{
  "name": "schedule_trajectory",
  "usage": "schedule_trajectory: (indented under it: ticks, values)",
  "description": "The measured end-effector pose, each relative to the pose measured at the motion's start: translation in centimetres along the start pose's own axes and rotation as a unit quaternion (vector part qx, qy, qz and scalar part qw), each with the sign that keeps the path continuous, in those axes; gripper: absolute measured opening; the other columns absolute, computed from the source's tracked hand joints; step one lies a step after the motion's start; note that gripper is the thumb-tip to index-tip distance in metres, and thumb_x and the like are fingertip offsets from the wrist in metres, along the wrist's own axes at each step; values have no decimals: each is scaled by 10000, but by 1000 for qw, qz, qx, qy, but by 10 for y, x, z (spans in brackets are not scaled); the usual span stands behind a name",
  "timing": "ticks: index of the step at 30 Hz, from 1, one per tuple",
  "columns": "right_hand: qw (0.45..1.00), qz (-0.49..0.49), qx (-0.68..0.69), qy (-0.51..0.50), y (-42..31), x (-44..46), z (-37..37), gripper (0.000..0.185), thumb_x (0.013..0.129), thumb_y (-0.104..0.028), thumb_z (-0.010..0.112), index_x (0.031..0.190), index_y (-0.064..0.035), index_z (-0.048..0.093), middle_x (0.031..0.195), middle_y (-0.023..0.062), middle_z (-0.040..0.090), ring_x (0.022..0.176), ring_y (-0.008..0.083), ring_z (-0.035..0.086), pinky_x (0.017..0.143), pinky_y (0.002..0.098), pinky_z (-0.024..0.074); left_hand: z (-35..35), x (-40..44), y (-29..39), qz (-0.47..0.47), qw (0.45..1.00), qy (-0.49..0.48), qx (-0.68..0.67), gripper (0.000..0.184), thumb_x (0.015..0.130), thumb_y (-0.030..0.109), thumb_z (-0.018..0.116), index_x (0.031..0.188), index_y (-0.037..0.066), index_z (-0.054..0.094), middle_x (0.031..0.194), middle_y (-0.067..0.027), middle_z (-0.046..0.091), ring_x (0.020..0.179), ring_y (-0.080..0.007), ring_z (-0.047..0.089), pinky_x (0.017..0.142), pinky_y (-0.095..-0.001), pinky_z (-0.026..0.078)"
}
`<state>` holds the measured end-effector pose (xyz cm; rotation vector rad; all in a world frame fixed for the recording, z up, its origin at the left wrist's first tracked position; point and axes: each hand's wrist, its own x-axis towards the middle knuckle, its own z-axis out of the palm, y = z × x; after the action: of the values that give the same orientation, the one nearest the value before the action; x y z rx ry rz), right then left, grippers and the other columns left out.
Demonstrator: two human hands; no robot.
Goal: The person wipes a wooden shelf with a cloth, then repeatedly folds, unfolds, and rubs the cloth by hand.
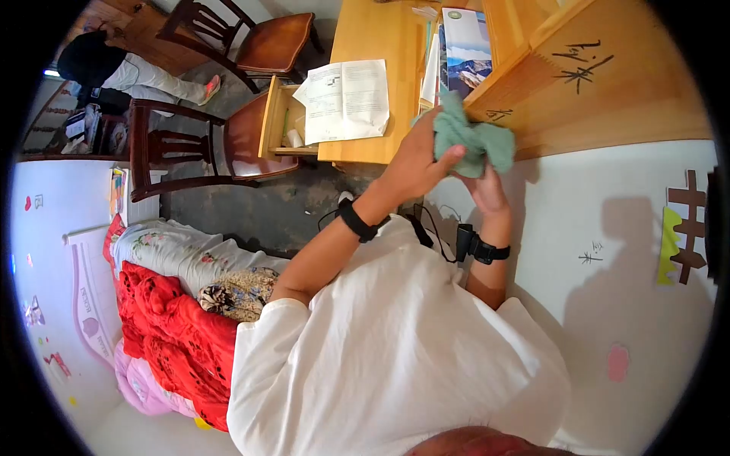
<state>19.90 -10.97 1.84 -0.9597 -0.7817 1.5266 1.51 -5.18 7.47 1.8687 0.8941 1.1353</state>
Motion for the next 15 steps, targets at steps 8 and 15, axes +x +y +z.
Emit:
schedule_trajectory:
  ticks: [8, 15]
  values:
    - [995, 12, -91, -39, -28, -25, -17, 619, 996, -517, 331, 1483, -147, 237, 1490, 53, 314, 1357, 231, 327, 1115, 438, 271, 10, -16, 19, 29, 997, -17, 67, 617, 874, 168, 642, 1366, -53, 343, 1395, -288, 371, 1274, -447, 387, 1064, -444, 331]
    - [989, -105, 101, 20, 12, -7, -24, 590, 1005, -429, 384, 1476, -103, 243, 1499, 75, 302, 1371, 255, 309, 1133, 425, 240, 15, 6, 39, 91, 994, 65, 14, 786, 799, 42, 682, 1457, -2, 253, 1433, -238, 375, 1312, -402, 382, 1052, -394, 364]
